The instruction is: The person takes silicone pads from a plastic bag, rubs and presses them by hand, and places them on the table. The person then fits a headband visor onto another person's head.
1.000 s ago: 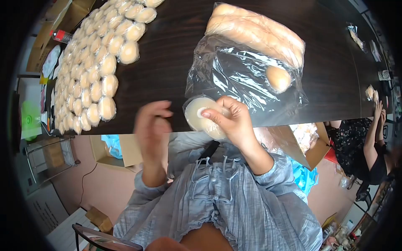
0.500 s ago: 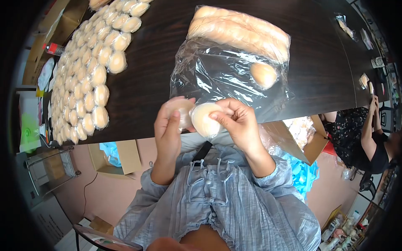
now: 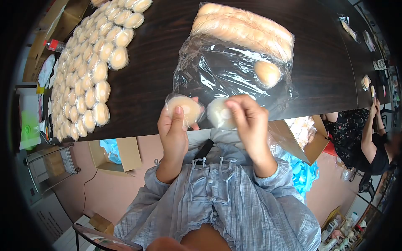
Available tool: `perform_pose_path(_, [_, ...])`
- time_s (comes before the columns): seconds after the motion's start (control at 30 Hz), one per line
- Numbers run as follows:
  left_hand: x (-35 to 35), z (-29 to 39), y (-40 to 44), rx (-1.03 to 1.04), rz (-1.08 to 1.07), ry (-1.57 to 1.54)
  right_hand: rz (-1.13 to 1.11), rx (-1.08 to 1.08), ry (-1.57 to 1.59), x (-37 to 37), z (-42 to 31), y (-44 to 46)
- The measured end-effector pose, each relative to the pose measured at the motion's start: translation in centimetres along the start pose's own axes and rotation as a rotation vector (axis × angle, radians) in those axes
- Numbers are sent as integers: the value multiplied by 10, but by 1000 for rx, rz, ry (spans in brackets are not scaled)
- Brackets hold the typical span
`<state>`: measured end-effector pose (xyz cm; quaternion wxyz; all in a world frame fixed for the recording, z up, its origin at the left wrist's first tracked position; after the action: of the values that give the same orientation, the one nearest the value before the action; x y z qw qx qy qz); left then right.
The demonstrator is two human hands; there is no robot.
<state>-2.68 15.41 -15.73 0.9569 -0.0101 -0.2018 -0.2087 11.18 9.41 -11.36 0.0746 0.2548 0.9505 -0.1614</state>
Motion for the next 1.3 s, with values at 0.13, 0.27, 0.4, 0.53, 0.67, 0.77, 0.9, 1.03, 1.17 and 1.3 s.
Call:
perform_pose_path(0.13, [1, -3, 1, -37, 14, 70, 22, -289, 42, -2, -21, -6])
perform_pose_path(0.27, [20, -14, -5, -109, 60, -405, 159, -438, -346, 22, -21, -2])
perform_pose_path(0.4, [27, -11, -1, -126, -15, -199, 50, -408, -284, 11, -26, 4])
perform_pose_path(0.53, [21, -10, 2, -121, -49, -131, 309, -471, -814, -36, -35, 36])
perform_pose_path(0.67, [23, -10, 5, -95, -70, -149, 381, -387, -1303, -68, 5, 80])
perform_pose_path(0.77, [20, -10, 1, -83, -87, -119, 350, -306, -1216, -73, 14, 88])
perform_pose_path(0.9, [18, -10, 0, -79, -105, -149, 342, -329, -1027, -77, 8, 88])
perform_pose_path(1.03, [15, -7, -1, -77, -101, -136, 171, -59, -139, -83, 14, 88])
perform_pose_path(1.17, [11, 0, 1, -66, -70, -93, -398, 366, 1169, -35, 23, 68])
perform_pose_path(1.3, [3, 4, 4, -46, -6, -42, -552, 395, 1139, 0, 17, 43])
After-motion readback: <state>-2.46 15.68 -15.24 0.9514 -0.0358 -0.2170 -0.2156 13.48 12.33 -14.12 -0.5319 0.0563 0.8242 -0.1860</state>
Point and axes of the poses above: each hand's wrist, its own y-axis towards the middle knuckle, its own x-axis out of the palm, z = x × y, the point moved 7 cm from there along y, towards the middle knuckle, and after that the axes turned 12 degrees about x, right-handed, at the moved point
